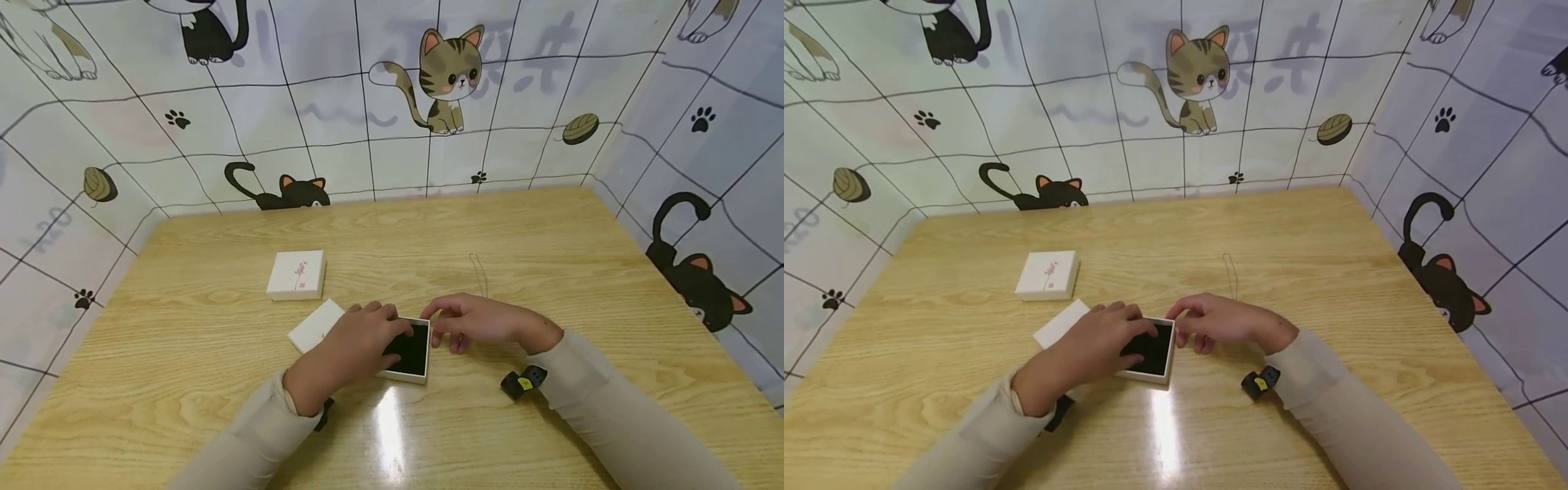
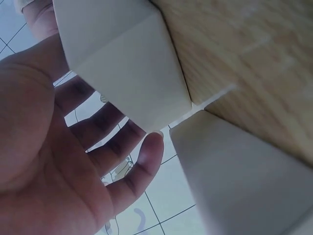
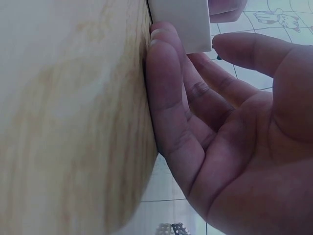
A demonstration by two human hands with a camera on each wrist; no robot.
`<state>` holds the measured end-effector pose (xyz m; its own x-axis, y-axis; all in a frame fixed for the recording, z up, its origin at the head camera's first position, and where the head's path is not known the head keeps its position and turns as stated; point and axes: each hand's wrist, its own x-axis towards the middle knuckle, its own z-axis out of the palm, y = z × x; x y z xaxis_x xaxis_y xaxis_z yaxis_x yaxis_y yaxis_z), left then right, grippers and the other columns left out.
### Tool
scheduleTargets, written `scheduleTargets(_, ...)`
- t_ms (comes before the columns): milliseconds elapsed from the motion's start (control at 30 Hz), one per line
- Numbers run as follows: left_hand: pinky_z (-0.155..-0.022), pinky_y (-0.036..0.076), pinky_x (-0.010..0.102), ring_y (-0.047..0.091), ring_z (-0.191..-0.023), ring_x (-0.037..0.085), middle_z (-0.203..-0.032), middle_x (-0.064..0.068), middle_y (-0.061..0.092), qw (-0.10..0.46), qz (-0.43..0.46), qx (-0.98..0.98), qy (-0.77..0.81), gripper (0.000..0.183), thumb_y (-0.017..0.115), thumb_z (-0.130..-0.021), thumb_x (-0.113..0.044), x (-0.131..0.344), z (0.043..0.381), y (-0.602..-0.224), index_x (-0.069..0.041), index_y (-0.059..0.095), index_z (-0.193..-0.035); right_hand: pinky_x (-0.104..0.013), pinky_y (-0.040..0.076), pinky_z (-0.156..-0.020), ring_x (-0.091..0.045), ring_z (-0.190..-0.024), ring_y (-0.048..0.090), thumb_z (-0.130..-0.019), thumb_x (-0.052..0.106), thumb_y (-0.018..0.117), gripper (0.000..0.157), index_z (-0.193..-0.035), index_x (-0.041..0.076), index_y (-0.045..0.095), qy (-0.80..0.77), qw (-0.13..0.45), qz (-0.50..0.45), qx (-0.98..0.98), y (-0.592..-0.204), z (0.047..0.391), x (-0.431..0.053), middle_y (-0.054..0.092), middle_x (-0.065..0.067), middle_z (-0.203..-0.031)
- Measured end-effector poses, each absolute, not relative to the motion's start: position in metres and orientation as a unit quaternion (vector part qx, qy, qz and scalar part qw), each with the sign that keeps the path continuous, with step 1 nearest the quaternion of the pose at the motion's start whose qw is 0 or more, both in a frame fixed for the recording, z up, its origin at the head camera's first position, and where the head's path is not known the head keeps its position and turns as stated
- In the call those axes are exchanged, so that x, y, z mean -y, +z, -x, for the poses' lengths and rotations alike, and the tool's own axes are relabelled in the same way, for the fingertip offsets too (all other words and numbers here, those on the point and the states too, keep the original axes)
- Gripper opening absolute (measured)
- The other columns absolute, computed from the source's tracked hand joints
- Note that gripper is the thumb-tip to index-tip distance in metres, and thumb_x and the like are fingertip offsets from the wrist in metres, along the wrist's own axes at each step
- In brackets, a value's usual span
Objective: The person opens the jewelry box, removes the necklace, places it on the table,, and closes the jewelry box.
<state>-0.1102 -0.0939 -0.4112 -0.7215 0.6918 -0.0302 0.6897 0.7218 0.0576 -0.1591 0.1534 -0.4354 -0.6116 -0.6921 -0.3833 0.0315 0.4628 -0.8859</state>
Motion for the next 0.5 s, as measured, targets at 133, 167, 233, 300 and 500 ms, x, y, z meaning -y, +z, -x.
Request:
scheduleTargets(133,-0.082,0.052,0.041,0.061,-0.099,0.018,-0.110,-0.002,0.065,0.026,-0.369,-0.929,0.022,0.037,0.080,-0.084,-0.036,0.0938,0.1104,-0.4119,-0.025,0.070,-0.118,-0.034,0.056,-0.070,-0.020,-0.075,0.064,-0.105,0.021,0.049,0.033,-0.136,0.008,0.052,-0.472,0.386,0.214,-0.763,-0.4356,0.1591,-0.1529,0.070,-0.010,-0.101)
scheduleTargets(167,-0.082,0.052,0.041,0.061,-0.100,0.019,-0.110,-0.002,0.065,0.025,-0.368,-0.929,0.023,0.037,0.080,-0.084,-0.036,0.0937,0.1106,-0.4122,-0.025,0.070,-0.118,-0.034,0.056,-0.070,-0.020,-0.075,0.064,-0.105,0.021,0.049,0.033,-0.135,0.008,0.053,-0.473,0.385,0.214,-0.763,-0.4356,0.1592,-0.1529,0.070,-0.010,-0.101)
scheduleTargets(233,-0.082,0.052,0.041,0.061,-0.100,0.019,-0.110,-0.002,0.065,0.024,-0.367,-0.930,0.025,0.037,0.081,-0.084,-0.036,0.0935,0.1108,-0.4130,-0.025,0.070,-0.118,-0.034,0.056,-0.070,-0.020,-0.075,0.064,-0.105,0.021,0.049,0.033,-0.135,0.008,0.053,-0.473,0.385,0.213,-0.764,-0.4356,0.1595,-0.1527,0.070,-0.010,-0.102)
scheduleTargets(300,-0.083,0.052,0.042,0.060,-0.100,0.019,-0.110,-0.002,0.065,0.025,-0.365,-0.930,0.028,0.037,0.081,-0.084,-0.036,0.0933,0.1108,-0.4138,-0.025,0.070,-0.117,-0.034,0.056,-0.070,-0.020,-0.075,0.064,-0.105,0.021,0.049,0.033,-0.135,0.008,0.053,-0.473,0.386,0.213,-0.763,-0.4357,0.1596,-0.1525,0.070,-0.010,-0.102)
scheduleTargets(500,-0.084,0.053,0.042,0.060,-0.101,0.020,-0.110,-0.001,0.064,0.030,-0.360,-0.932,0.030,0.038,0.082,-0.083,-0.035,0.0914,0.1109,-0.4142,-0.024,0.069,-0.118,-0.034,0.056,-0.070,-0.020,-0.075,0.064,-0.105,0.021,0.050,0.033,-0.135,0.008,0.052,-0.474,0.387,0.209,-0.763,-0.4357,0.1589,-0.1527,0.070,-0.010,-0.101)
